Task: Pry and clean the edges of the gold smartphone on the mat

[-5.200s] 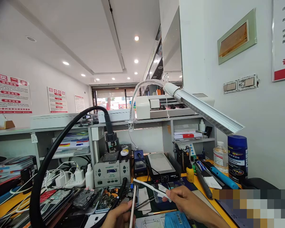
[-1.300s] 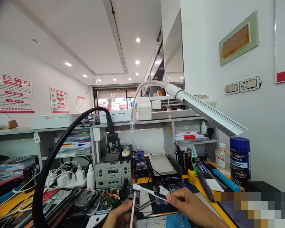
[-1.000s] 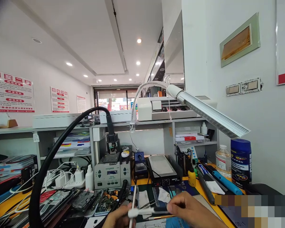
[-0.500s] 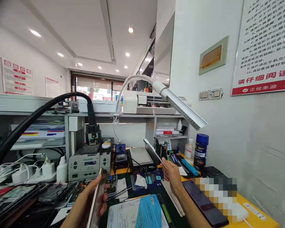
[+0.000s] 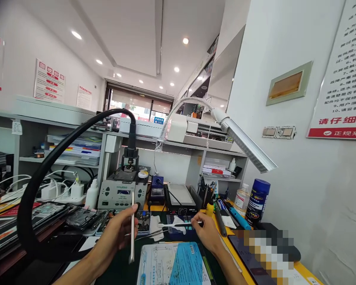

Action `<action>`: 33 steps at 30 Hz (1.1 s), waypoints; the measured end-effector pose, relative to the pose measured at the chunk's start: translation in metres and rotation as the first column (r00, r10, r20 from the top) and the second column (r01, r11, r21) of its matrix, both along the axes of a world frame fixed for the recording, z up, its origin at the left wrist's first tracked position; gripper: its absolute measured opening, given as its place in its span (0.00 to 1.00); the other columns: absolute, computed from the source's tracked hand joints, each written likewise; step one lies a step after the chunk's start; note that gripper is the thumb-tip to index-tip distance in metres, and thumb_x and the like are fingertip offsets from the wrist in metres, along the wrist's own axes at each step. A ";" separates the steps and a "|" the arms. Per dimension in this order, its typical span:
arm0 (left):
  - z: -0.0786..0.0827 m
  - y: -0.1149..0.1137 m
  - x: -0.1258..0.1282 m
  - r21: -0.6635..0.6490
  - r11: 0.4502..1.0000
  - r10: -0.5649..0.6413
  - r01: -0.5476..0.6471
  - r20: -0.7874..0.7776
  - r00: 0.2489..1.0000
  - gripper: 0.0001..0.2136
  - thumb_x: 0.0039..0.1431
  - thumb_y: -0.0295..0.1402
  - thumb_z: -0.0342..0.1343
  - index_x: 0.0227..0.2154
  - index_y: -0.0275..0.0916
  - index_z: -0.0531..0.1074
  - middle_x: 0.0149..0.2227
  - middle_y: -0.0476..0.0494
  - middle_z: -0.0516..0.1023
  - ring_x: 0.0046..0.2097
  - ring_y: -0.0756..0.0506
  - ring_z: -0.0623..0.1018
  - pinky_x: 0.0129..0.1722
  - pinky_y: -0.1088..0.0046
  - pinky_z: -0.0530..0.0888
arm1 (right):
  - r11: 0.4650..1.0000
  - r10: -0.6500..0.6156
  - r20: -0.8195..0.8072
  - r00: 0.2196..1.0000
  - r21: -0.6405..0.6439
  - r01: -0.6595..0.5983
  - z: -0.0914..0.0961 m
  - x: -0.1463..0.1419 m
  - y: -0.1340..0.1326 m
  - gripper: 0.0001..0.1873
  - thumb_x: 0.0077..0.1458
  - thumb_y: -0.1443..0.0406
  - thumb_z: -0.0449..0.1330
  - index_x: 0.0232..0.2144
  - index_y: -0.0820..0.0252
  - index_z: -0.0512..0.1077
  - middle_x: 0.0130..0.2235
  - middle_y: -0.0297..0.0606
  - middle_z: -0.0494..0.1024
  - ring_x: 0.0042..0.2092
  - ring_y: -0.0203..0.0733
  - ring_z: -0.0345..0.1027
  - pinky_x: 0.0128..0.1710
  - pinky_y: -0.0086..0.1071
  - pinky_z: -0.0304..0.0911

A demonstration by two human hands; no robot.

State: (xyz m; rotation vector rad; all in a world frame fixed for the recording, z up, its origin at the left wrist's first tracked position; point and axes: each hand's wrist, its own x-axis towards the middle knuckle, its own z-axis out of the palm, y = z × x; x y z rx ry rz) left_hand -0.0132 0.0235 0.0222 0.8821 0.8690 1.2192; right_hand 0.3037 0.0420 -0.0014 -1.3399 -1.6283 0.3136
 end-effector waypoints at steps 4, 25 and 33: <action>-0.002 -0.002 0.000 0.019 1.000 0.023 -0.023 0.000 1.000 0.25 0.48 0.54 0.66 0.37 0.39 0.70 0.27 0.51 0.74 0.23 0.51 0.71 0.17 0.79 0.58 | 0.999 0.004 0.114 0.993 -0.032 -0.001 -0.007 0.000 0.002 0.14 0.55 0.57 0.59 0.23 0.58 0.73 0.22 0.32 0.71 0.28 0.44 0.65 0.30 0.33 0.57; -0.008 -0.010 0.009 0.149 0.989 -0.022 0.011 0.070 0.997 0.24 0.57 0.57 0.60 0.39 0.42 0.62 0.26 0.52 0.73 0.23 0.49 0.73 0.17 0.77 0.67 | 0.881 -0.128 0.653 0.746 -0.271 0.388 0.012 -0.067 0.024 0.13 0.65 0.61 0.62 0.50 0.61 0.74 0.52 0.42 0.77 0.49 0.48 0.74 0.49 0.47 0.72; -0.006 -0.011 0.011 0.079 0.997 -0.041 0.022 0.242 0.969 0.24 0.54 0.58 0.62 0.35 0.41 0.64 0.29 0.49 0.72 0.29 0.46 0.76 0.18 0.73 0.73 | 0.943 -0.126 0.403 0.907 -0.237 0.236 0.042 -0.089 0.016 0.14 0.64 0.62 0.59 0.26 0.59 0.70 0.29 0.34 0.76 0.35 0.43 0.73 0.37 0.36 0.70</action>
